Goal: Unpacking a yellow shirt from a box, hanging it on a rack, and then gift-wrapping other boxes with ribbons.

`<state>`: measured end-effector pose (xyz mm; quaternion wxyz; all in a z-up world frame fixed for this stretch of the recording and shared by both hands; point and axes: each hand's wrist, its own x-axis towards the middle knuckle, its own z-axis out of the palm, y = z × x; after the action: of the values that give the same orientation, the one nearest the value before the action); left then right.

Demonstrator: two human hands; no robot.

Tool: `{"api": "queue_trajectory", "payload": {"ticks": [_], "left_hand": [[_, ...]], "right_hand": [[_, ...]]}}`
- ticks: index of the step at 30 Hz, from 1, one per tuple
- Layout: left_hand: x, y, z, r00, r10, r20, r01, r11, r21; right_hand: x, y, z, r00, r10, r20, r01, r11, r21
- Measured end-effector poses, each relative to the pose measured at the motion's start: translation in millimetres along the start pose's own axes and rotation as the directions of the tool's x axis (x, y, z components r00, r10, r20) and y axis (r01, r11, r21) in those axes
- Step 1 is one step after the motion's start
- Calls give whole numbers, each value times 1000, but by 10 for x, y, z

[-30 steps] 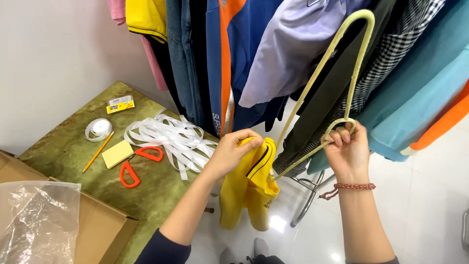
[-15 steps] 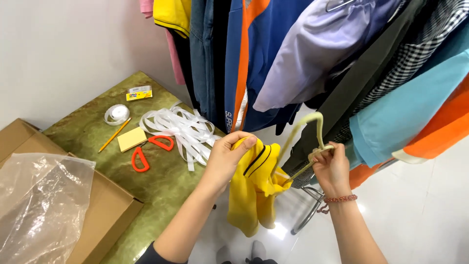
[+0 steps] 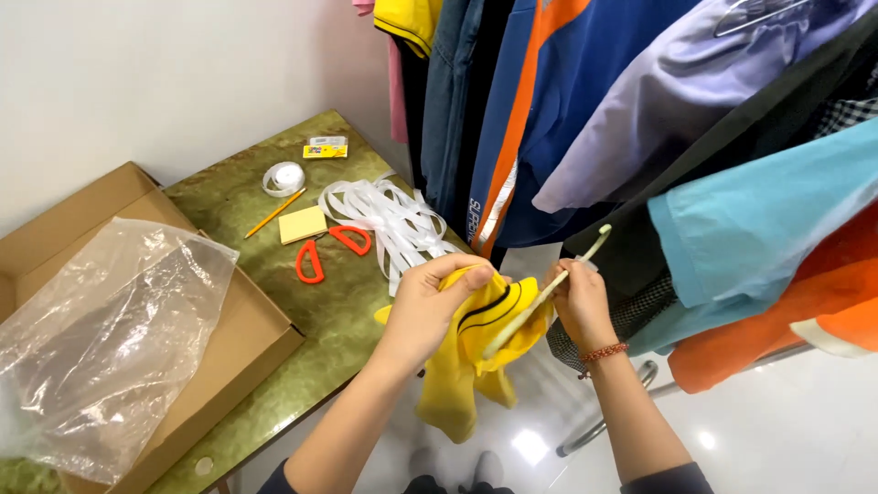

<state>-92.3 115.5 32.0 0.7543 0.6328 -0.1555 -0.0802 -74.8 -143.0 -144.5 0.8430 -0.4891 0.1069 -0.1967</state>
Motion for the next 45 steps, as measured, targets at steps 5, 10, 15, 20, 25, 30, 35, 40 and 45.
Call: {"api": "queue_trajectory", "payload": {"ticks": [5,10,15,20,25,30,35,40,45], "left_hand": [[-8,-254,-623,952,-55,-301,47,998,-32],[-93,-234,-954,863,-153,-483,36,969,-243],[-130,-253,-1191,817,-143,-558,-46,949,-311],[-153,-182,-1337,799,-204,-566,-63,907,-416],[-117,-136,-1445,765,-244,-596,-99,870,-484],[-14,-25,-1551,800,-97,-592,-180,902,-391],[68,152,-1620,851,17,-525,-86,991,-107],[79,246,-1682,921,252,-298,-126,914,385],[158,37,-1584,971,227,-74,-178,895,410]], "right_hand": [[68,-167,-75,984,-20,-180,-2,992,-122],[105,-641,195,991,-101,-86,86,983,-161],[22,-904,540,988,-155,27,157,949,-274],[75,-1025,630,982,-151,113,185,890,-418],[43,-1110,735,987,-113,112,156,830,-535],[-42,-1165,957,978,-162,130,202,601,-773],[-75,-1295,1200,949,-194,248,315,609,-728],[-345,-1682,1609,951,-187,248,309,644,-700],[-416,-1945,1695,940,-53,337,317,496,-808]]}}
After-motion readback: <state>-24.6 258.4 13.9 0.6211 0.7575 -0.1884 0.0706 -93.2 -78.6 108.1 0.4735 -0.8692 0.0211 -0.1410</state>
